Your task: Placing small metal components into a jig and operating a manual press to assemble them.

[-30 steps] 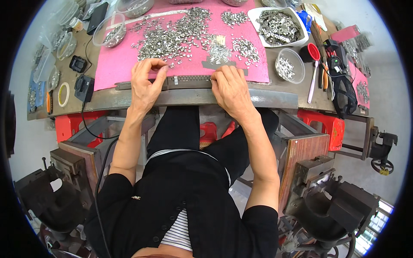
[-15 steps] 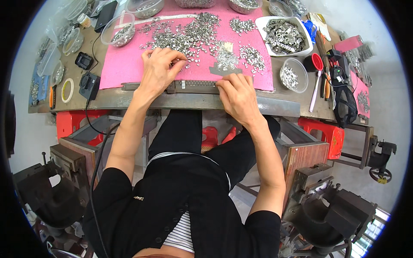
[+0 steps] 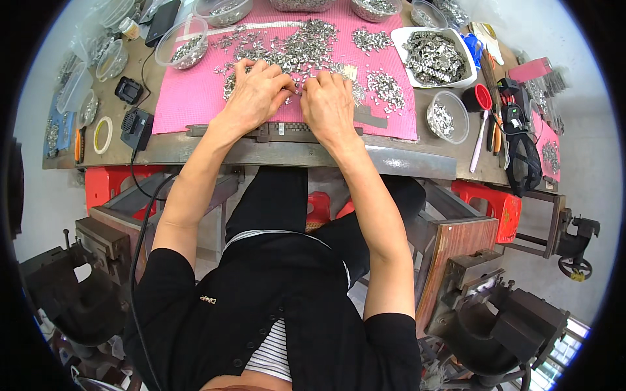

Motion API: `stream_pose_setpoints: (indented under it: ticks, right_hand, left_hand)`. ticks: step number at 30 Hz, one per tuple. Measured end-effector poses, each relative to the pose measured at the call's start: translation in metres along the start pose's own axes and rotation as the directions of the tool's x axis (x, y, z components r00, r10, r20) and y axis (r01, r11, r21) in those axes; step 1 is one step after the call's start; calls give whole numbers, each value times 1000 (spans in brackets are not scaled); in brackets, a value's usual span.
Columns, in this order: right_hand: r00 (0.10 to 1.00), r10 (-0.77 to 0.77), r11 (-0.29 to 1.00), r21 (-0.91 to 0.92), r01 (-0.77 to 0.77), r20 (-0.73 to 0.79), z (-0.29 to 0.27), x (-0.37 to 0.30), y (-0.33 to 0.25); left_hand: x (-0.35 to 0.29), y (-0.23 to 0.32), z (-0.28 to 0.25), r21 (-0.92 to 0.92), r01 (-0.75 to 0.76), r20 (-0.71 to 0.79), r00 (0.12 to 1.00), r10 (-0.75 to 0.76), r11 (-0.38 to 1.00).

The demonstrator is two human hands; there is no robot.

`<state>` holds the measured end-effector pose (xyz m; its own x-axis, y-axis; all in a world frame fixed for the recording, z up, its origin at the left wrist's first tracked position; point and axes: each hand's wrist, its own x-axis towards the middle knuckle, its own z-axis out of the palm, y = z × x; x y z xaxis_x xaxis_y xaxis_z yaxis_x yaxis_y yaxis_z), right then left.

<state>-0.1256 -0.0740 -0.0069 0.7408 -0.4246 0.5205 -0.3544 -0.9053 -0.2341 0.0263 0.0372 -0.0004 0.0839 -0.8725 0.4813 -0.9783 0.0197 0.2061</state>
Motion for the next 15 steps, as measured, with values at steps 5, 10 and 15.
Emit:
stream_pose_setpoints:
  ticks: [5, 10, 15]
  right_hand:
    - [998, -45, 991, 125, 41, 31, -1, 1, 5]
    - [997, -61, 980, 191, 50, 52, -5, -1, 13]
    - [993, -47, 990, 135, 32, 108, -20, -11, 21]
  left_hand:
    - [-11, 14, -7, -179, 30, -120, 991, -52, 983]
    - [-32, 35, -18, -324, 23, -100, 993, -59, 946]
    - [-40, 50, -15, -358, 22, -87, 995, -56, 933]
